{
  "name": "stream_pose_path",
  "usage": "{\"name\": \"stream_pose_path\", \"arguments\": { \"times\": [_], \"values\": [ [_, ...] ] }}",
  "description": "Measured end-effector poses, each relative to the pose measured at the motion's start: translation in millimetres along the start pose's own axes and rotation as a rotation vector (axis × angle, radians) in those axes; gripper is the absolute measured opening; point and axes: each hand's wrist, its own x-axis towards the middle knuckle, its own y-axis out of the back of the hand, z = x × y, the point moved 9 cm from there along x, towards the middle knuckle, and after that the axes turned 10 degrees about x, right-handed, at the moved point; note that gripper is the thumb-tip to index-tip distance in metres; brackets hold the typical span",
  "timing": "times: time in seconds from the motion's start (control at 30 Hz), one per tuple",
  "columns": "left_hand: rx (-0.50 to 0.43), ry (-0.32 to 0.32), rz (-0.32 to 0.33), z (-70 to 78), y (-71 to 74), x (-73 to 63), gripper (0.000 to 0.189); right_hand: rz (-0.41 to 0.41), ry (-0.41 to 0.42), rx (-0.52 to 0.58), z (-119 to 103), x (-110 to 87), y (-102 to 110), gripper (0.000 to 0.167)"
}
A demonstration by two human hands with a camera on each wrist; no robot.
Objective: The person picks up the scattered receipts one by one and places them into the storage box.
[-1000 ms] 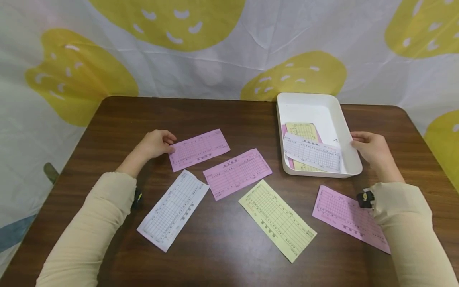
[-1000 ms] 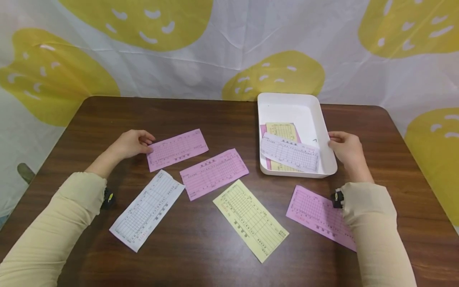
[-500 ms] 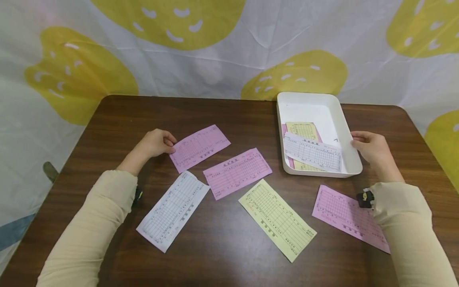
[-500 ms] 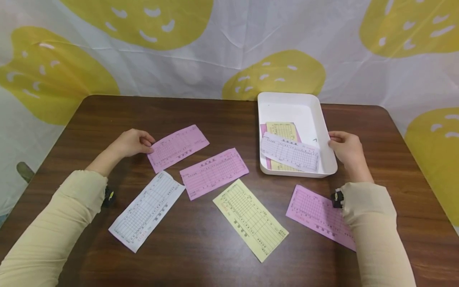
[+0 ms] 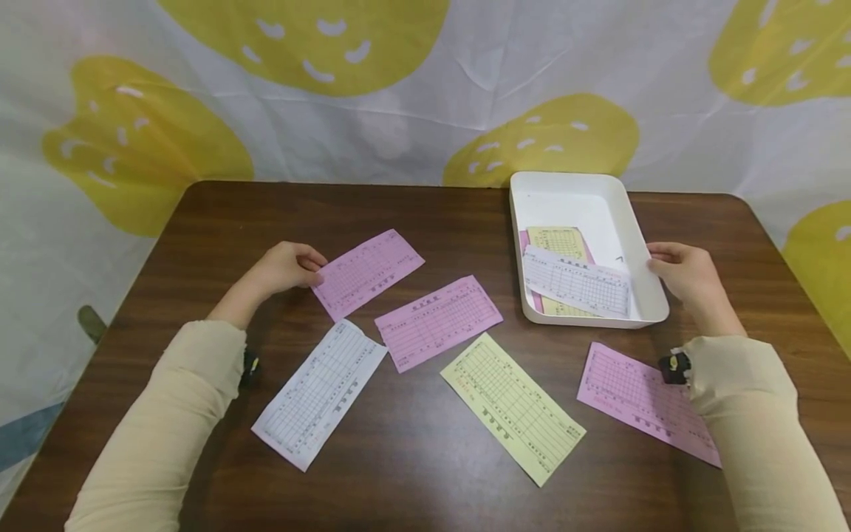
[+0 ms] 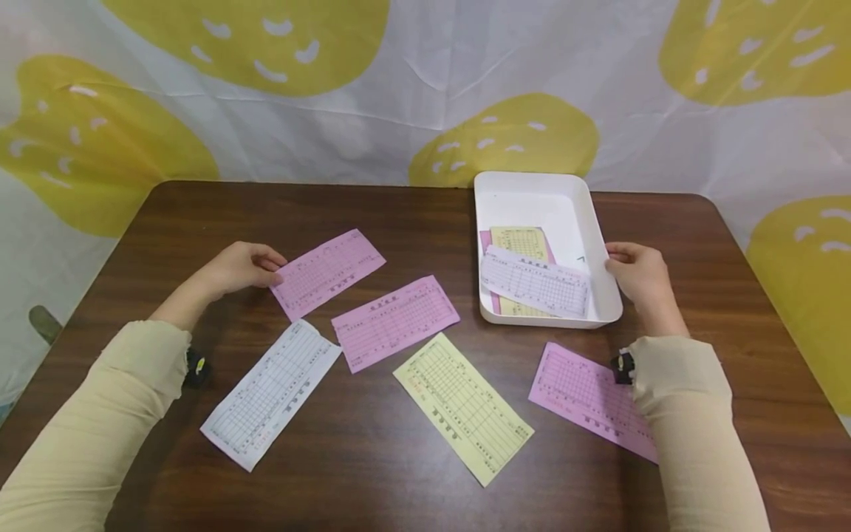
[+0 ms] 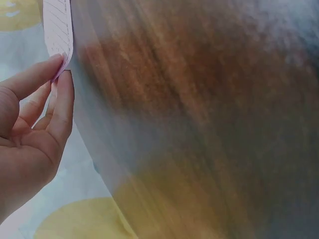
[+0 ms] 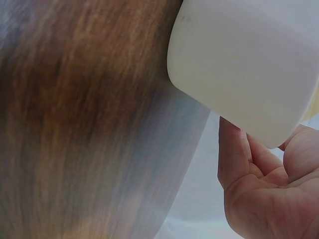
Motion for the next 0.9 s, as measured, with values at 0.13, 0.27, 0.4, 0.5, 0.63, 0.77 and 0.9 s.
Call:
{"name": "stream_pose_path", "arguments": {
  "times": [0.13,0.27,0.4,0.5,0.63,0.77,0.9],
  "values": [
    [-0.056,-0.001,-0.016,2.0,0.5,-0.8,0.032,0.007,0.011,0.001,0,1.1,0,0.046],
    [-0.095,-0.010,-0.024,4.7,1.6,-0.9,0.032,0.006,0.007,0.009,0,1.3,0,0.046],
    [-0.126,-0.027,-0.020,6.4,4.9,-0.1,0.034,0.009,0.009,0.007,1,1.8,0,0.046],
    [-0.138,-0.027,-0.014,6.9,8.9,0.0,0.034,0.010,0.018,0.006,0,1.9,0,0.045],
    [-0.177,-0.012,-0.006,6.8,13.6,0.6,0.034,0.011,0.025,0.004,-2,1.2,0,0.045],
    [-0.241,-0.002,-0.005,9.3,16.7,0.7,0.035,0.011,0.022,0.001,-2,1.2,0,0.046],
    [-0.322,-0.007,-0.009,15.2,17.9,0.4,0.038,0.019,0.038,0.007,-3,0.9,0,0.045]
  ]
}}
